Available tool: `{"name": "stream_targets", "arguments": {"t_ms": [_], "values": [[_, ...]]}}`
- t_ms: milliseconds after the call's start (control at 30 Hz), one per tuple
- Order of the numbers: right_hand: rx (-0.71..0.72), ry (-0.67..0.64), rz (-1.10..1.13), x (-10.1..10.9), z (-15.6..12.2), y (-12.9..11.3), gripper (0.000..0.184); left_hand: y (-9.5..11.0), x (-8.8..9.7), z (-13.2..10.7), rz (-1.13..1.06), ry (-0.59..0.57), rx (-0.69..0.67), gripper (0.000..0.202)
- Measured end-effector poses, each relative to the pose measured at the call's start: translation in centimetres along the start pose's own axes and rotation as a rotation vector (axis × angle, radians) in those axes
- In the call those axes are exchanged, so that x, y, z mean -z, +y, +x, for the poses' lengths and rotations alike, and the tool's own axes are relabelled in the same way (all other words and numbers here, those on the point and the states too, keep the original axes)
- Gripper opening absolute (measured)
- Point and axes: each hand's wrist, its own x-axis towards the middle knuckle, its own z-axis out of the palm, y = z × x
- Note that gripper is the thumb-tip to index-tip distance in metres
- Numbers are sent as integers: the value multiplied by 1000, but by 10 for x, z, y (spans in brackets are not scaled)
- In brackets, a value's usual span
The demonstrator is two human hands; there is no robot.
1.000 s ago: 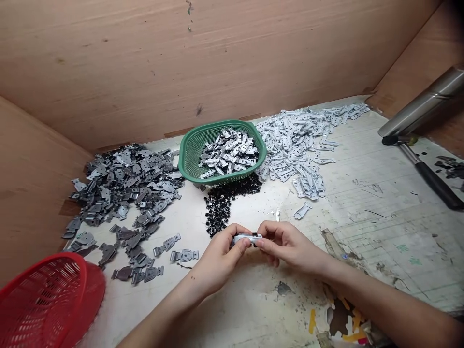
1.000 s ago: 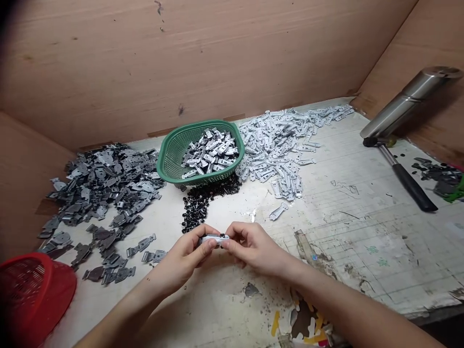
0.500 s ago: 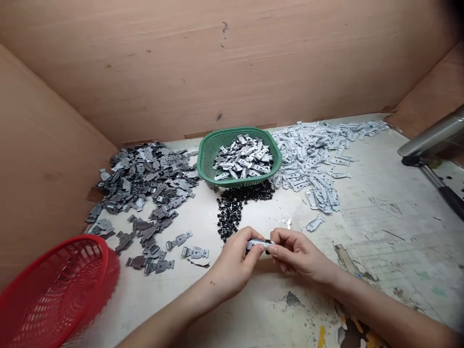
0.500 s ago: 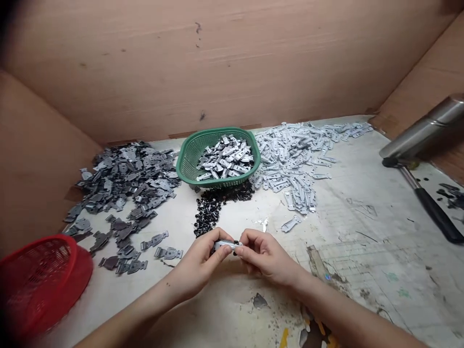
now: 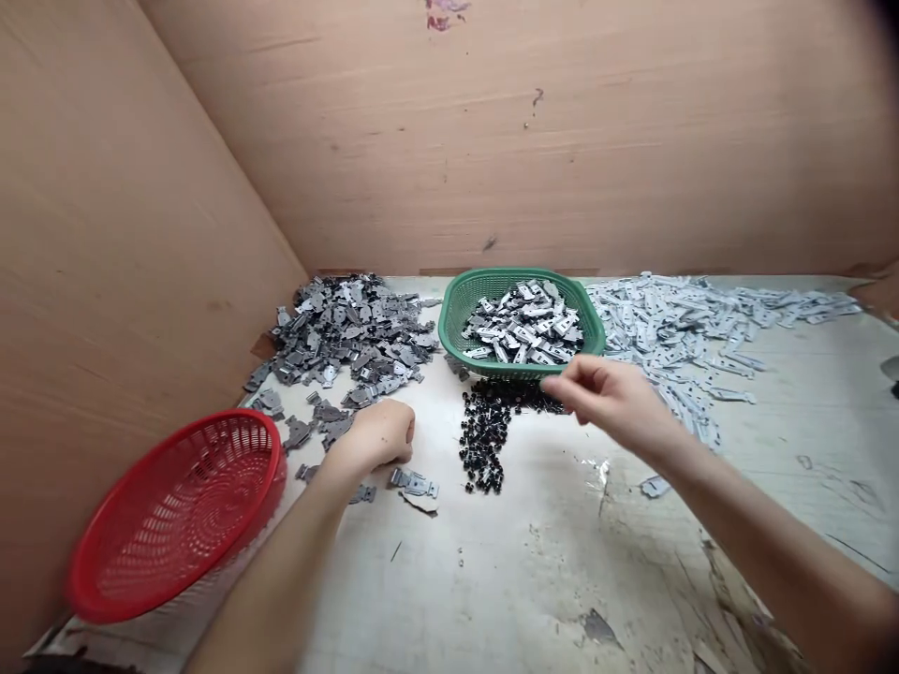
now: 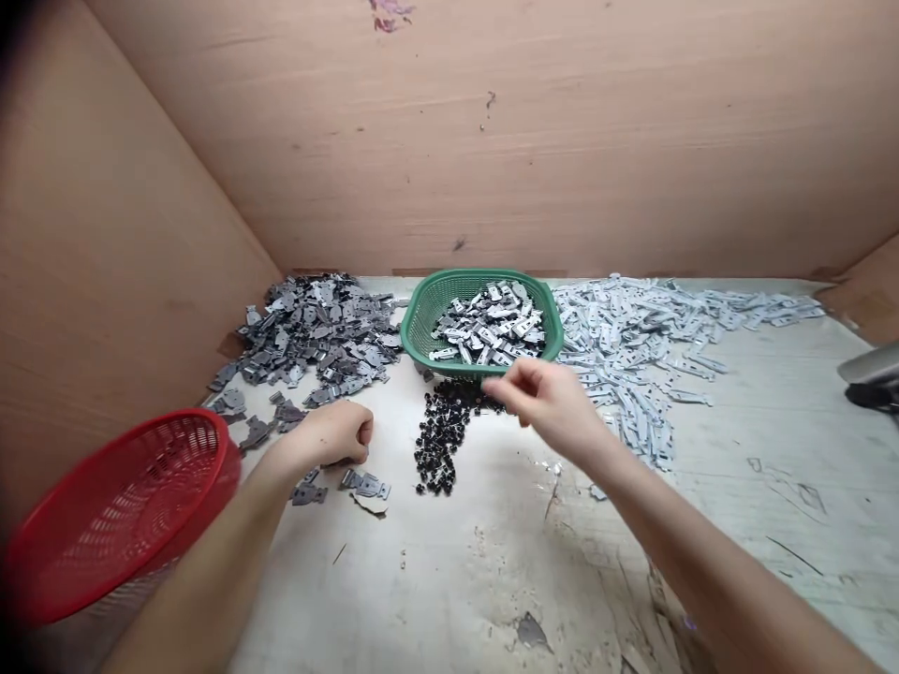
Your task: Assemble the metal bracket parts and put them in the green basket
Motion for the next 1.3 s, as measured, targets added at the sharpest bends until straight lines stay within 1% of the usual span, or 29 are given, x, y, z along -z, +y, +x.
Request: {"name": "stream_targets", "arguments": {"t_ms": [67,167,233,267,300,333,367,400,433,500,533,600,633,700,767,800,867,933,1000,1033,1200,1300], "values": [[66,-105,-169,-15,-13,11,23,-1,-2,2,-34,-19,-21,23],[226,-224,-404,-36,-21,27,9,3,6,-2,-116,-33,-93,16],[307,-235,-569,-48,-17,34,15,12,9,-7,-186,-16,-175,10],[320,-212,-639,-53,-14,36,19,19,7,-10,-237,-22,-219,11],[315,-176,-692,-56,-9,38,21,27,3,-14,-290,-36,-263,15],[300,-138,-725,-59,-5,39,23,36,-5,-17,-422,-116,-309,18],[283,-109,-745,-62,0,40,22,44,-15,-21,-515,-236,-313,22],[272,-91,-767,-63,4,41,21,52,-27,-24,-541,-320,-302,25],[264,-82,-785,-64,8,42,18,59,-39,-28,-526,-350,-306,26],[263,-90,-809,-64,12,44,14,69,-61,-33,-470,-320,-349,26],[265,-96,-814,-63,13,45,14,72,-69,-35,-448,-337,-388,24],[269,-100,-811,-61,12,47,16,75,-80,-37,-427,-422,-435,26],[269,-99,-800,-58,10,47,17,75,-83,-37,-443,-469,-418,29],[259,-90,-761,-52,5,48,17,74,-88,-35,-536,-517,-311,33],[239,-91,-700,-44,0,48,14,70,-94,-31,-684,-492,-202,31],[232,-99,-672,-39,-4,48,13,68,-98,-28,-754,-465,-174,29],[199,-132,-566,-30,-11,48,12,64,-105,-23,-844,-423,-168,22],[125,-166,-381,-22,-19,48,11,62,-109,-20,-875,-395,-177,18],[46,-176,-205,-16,-28,48,10,63,-109,-19,-905,-378,-174,20],[27,-169,-163,-13,-32,48,10,64,-108,-19,-932,-373,-161,22],[84,-29,-156,-10,-54,35,7,71,-98,-20,-1072,-362,-46,25],[113,-5,-64,-15,-66,25,9,71,-96,-19,-1067,-382,-48,28]]}}
